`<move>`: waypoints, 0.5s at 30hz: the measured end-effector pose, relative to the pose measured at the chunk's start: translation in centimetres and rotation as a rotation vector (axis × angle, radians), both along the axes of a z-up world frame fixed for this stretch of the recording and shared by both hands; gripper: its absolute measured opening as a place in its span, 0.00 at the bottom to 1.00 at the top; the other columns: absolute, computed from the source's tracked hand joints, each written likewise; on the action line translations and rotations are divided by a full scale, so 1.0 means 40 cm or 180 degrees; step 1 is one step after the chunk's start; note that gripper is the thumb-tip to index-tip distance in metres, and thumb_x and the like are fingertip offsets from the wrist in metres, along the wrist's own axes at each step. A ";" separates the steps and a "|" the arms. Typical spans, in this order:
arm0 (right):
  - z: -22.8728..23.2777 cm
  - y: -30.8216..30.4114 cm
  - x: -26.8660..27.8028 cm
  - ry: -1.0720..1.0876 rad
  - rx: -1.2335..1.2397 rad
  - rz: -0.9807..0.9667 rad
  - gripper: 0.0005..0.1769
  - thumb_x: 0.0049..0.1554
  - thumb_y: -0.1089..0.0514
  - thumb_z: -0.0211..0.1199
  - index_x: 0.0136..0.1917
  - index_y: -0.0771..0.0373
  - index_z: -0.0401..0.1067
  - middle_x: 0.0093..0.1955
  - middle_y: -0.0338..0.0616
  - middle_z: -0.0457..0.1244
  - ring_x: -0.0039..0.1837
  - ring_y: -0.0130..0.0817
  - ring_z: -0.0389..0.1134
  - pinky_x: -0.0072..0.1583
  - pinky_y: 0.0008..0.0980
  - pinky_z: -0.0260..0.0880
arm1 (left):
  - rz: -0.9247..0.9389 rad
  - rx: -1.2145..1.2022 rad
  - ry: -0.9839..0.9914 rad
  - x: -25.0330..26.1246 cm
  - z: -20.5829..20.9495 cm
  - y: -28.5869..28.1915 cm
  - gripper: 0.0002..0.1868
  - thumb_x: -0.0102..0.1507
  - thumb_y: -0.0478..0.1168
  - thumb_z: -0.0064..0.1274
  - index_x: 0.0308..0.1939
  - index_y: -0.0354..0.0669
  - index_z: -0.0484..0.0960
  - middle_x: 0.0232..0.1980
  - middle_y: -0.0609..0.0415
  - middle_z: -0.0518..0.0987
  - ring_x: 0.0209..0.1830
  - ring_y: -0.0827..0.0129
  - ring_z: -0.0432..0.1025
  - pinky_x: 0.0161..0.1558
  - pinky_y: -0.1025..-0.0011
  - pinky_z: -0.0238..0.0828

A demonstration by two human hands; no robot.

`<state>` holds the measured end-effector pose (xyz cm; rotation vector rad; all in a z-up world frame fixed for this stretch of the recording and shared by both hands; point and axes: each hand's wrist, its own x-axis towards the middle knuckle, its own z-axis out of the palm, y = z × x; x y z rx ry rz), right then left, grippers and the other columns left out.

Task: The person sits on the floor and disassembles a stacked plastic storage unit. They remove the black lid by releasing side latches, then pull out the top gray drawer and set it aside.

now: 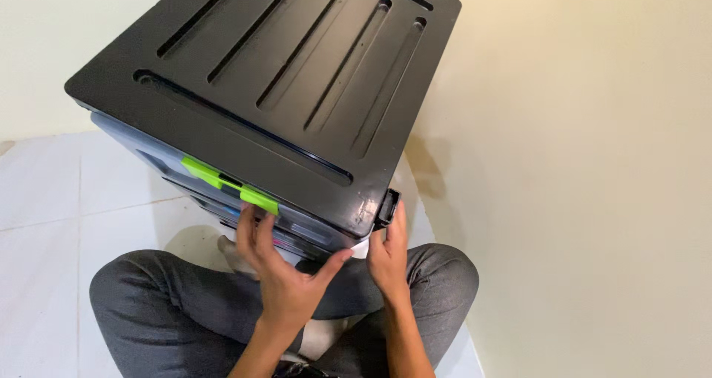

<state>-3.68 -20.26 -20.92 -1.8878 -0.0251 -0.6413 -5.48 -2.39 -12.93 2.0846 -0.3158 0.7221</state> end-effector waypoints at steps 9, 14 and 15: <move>0.007 -0.093 0.205 0.1149 0.2222 -0.0142 0.21 0.66 0.56 0.55 0.69 0.64 0.65 0.47 0.43 0.67 0.46 0.26 0.66 0.49 0.28 0.66 | 0.0148 0.0111 -0.0210 -0.010 0.012 -0.056 0.64 0.52 0.54 0.75 0.75 0.33 0.45 0.77 0.34 0.42 0.82 0.33 0.36 0.80 0.35 0.43; -0.017 -0.126 0.245 0.0997 0.2386 0.0382 0.13 0.66 0.57 0.59 0.59 0.68 0.71 0.40 0.36 0.64 0.40 0.21 0.62 0.43 0.25 0.62 | 0.0112 0.0072 -0.0355 -0.010 0.011 -0.053 0.61 0.52 0.51 0.76 0.75 0.35 0.48 0.78 0.34 0.44 0.83 0.33 0.37 0.80 0.36 0.45; -0.021 -0.130 0.250 0.1086 0.2363 0.0421 0.12 0.66 0.56 0.58 0.57 0.67 0.71 0.39 0.36 0.64 0.40 0.21 0.63 0.44 0.25 0.63 | 0.0130 0.0074 -0.0395 -0.009 0.012 -0.054 0.61 0.52 0.51 0.76 0.75 0.36 0.48 0.77 0.34 0.45 0.83 0.34 0.38 0.80 0.37 0.45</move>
